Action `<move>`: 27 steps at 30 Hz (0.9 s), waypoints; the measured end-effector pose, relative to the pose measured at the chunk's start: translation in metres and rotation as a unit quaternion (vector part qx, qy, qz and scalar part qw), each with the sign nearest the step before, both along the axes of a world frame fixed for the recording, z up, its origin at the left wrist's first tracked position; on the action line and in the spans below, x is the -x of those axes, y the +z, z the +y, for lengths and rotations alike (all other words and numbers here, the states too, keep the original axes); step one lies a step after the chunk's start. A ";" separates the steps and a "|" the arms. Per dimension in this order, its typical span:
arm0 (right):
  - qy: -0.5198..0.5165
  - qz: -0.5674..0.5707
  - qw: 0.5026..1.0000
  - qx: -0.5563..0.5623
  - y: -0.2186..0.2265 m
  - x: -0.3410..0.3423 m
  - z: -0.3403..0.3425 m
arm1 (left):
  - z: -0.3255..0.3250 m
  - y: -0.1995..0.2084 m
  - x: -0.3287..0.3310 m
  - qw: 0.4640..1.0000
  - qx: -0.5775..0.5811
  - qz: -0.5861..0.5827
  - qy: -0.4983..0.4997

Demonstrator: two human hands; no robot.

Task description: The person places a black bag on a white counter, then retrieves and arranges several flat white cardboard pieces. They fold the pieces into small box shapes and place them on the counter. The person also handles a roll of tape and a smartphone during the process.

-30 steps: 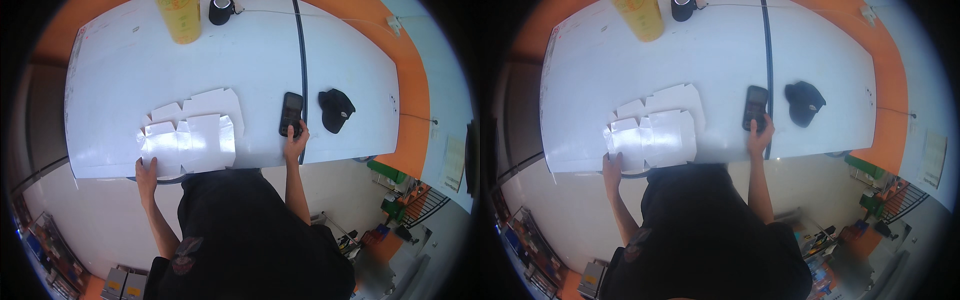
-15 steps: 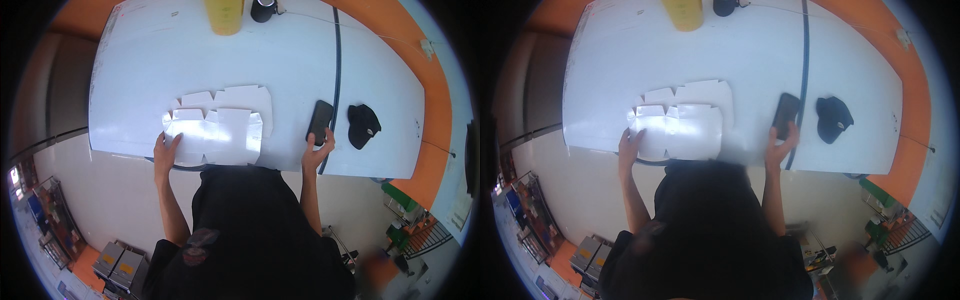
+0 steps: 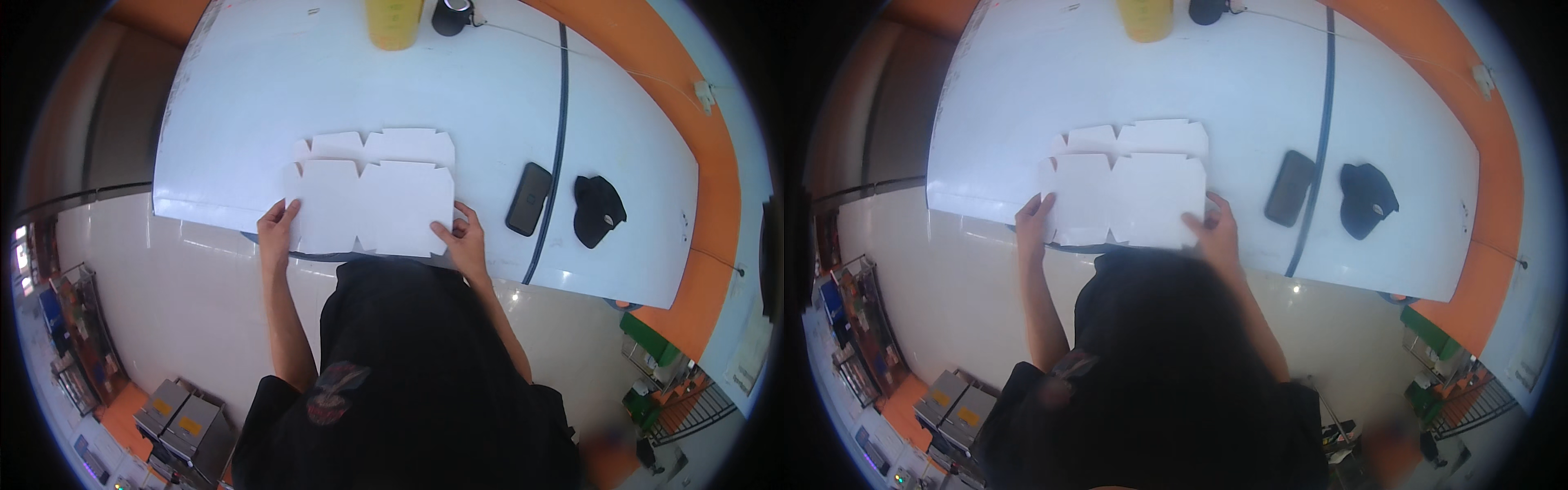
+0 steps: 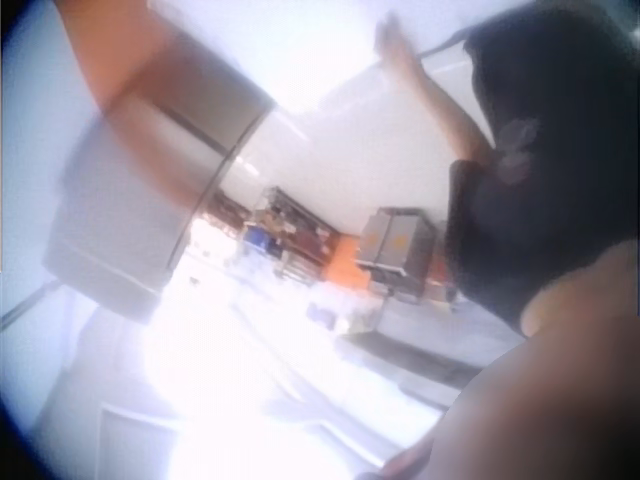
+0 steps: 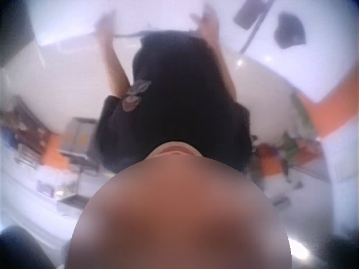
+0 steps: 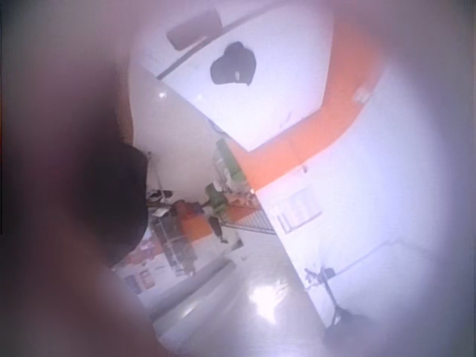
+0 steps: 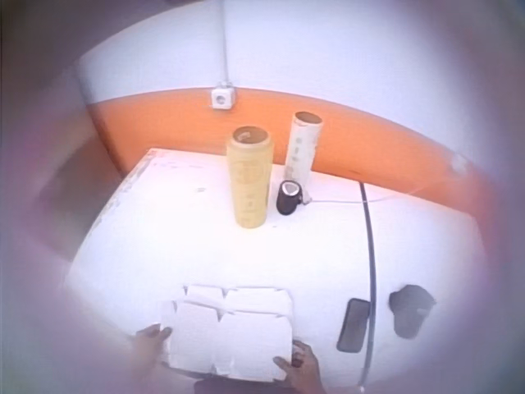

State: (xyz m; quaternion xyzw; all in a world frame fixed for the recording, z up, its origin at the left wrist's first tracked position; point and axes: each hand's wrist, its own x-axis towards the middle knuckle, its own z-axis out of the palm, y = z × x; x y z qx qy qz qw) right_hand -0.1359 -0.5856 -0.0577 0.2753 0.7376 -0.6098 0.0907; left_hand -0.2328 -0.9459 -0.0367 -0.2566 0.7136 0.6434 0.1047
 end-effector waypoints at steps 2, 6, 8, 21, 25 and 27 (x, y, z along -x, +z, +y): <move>-0.027 0.032 0.999 0.021 0.001 0.005 0.007 | 0.002 -0.006 -0.005 1.000 0.009 -0.010 -0.005; -0.042 0.030 0.999 0.008 0.009 0.019 0.013 | 0.005 -0.015 -0.012 0.997 -0.073 0.031 0.018; -0.035 0.040 0.998 -0.042 0.010 0.036 0.015 | 0.002 -0.018 -0.010 0.992 -0.113 0.044 0.026; 0.101 0.059 0.968 -0.223 0.005 0.069 0.032 | 0.020 -0.010 -0.022 0.916 0.352 0.185 -0.058; 0.136 0.051 0.959 -0.245 0.026 0.073 0.038 | 0.015 -0.005 -0.019 0.872 0.430 0.201 -0.116; 0.144 0.065 0.958 -0.239 0.032 0.075 0.033 | 0.013 -0.009 -0.014 0.855 0.449 0.219 -0.139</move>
